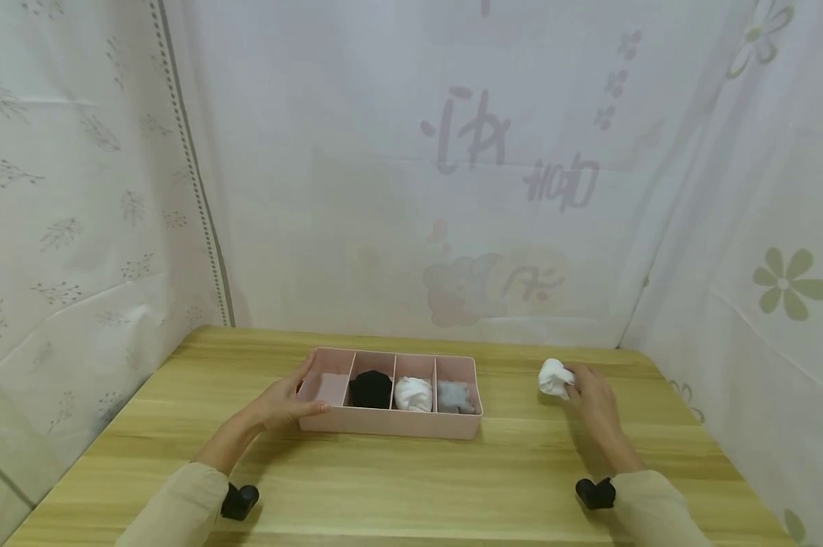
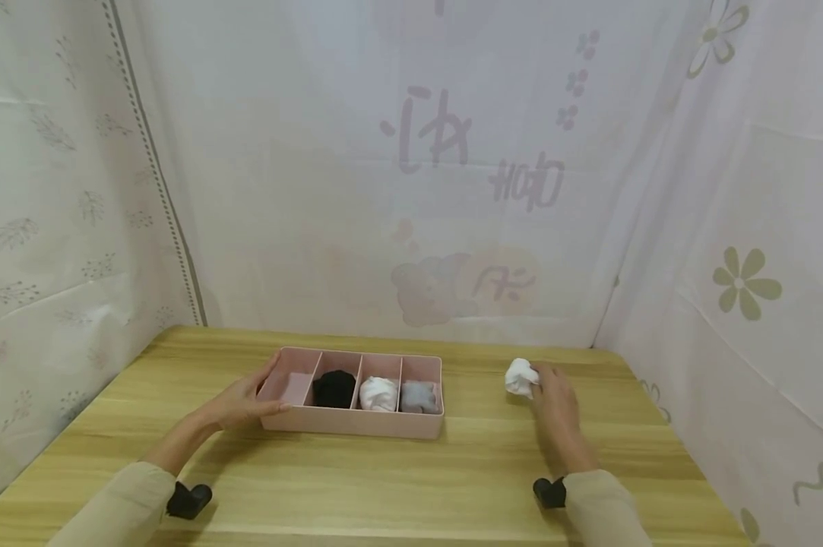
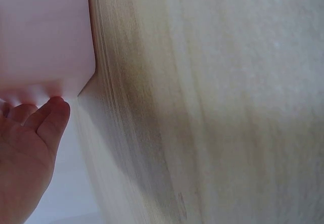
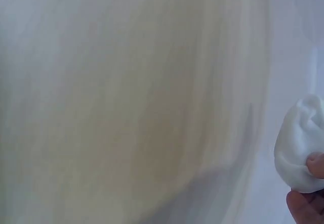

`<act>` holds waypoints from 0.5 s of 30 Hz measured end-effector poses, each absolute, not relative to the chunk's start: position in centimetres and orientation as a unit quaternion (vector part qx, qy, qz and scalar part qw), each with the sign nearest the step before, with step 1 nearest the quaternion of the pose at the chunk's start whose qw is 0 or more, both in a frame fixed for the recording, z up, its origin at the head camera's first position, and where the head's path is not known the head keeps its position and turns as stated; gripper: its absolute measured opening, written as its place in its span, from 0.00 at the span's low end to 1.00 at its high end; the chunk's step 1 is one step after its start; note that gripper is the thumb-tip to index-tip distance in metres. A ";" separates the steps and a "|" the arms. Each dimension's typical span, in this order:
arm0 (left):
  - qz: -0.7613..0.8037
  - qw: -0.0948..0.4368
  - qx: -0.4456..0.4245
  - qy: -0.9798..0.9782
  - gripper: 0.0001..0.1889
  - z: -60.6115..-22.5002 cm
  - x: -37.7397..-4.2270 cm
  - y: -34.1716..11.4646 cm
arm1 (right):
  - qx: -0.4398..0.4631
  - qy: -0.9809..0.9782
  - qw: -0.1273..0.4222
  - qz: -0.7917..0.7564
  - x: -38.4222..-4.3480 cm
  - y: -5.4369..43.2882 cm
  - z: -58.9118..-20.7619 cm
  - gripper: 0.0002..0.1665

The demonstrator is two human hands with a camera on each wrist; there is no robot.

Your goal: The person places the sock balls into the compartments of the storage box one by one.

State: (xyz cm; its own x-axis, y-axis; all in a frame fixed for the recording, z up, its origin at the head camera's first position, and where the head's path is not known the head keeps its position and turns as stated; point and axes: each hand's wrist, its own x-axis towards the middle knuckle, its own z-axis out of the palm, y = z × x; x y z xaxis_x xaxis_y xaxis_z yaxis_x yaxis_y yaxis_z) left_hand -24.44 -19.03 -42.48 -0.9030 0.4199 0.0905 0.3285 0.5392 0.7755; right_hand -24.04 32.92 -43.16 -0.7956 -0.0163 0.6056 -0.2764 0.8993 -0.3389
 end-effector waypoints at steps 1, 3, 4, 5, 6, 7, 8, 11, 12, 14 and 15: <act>0.427 0.052 0.213 0.877 0.55 -42.4 -24.5 -19.0 | 0.085 -0.919 0.318 0.217 -24.2 32.4 -42.9 0.16; 0.427 0.052 0.208 0.879 0.56 -42.4 -24.5 -19.1 | 0.101 -0.912 0.327 0.226 -24.5 31.3 -42.4 0.16; 0.423 0.051 0.206 0.881 0.56 -42.3 -24.6 -19.1 | 0.107 -0.909 0.328 0.233 -24.6 30.7 -42.2 0.16; 0.432 0.058 0.202 0.877 0.56 -42.3 -24.7 -19.1 | 0.115 -0.906 0.331 0.239 -24.8 30.0 -41.9 0.15; 0.428 0.057 0.198 0.880 0.56 -42.3 -24.7 -19.1 | 0.124 -0.901 0.333 0.249 -25.0 29.2 -41.7 0.15; 0.426 0.059 0.194 0.882 0.56 -42.3 -24.8 -19.1 | 0.135 -0.896 0.337 0.257 -25.1 28.4 -41.4 0.16; 0.425 0.060 0.193 0.883 0.56 -42.3 -24.8 -19.1 | 0.147 -0.890 0.342 0.262 -25.3 27.6 -41.2 0.16; 0.425 0.064 0.192 0.882 0.56 -42.2 -24.8 -19.1 | 0.188 -0.871 0.353 0.284 -25.5 24.6 -40.4 0.17; 0.427 0.065 0.194 0.881 0.56 -42.2 -24.7 -19.0 | 0.201 -0.866 0.352 0.293 -25.5 23.5 -40.1 0.17; 0.432 0.067 0.195 0.878 0.56 -42.1 -24.7 -19.0 | 0.221 -0.859 0.345 0.307 -25.4 21.4 -39.6 0.17; 0.434 0.068 0.197 0.876 0.56 -42.1 -24.6 -19.0 | 0.230 -0.857 0.335 0.317 -25.2 20.4 -39.4 0.17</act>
State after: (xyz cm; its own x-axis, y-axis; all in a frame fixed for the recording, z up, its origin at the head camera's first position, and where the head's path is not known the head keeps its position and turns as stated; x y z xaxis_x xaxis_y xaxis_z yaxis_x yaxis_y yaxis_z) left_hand -24.62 -18.99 -42.12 -0.9134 0.4036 0.0521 0.2859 0.5453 0.7880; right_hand -25.20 20.36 -39.36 -0.6697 -0.1812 0.7202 -0.6061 0.6938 -0.3890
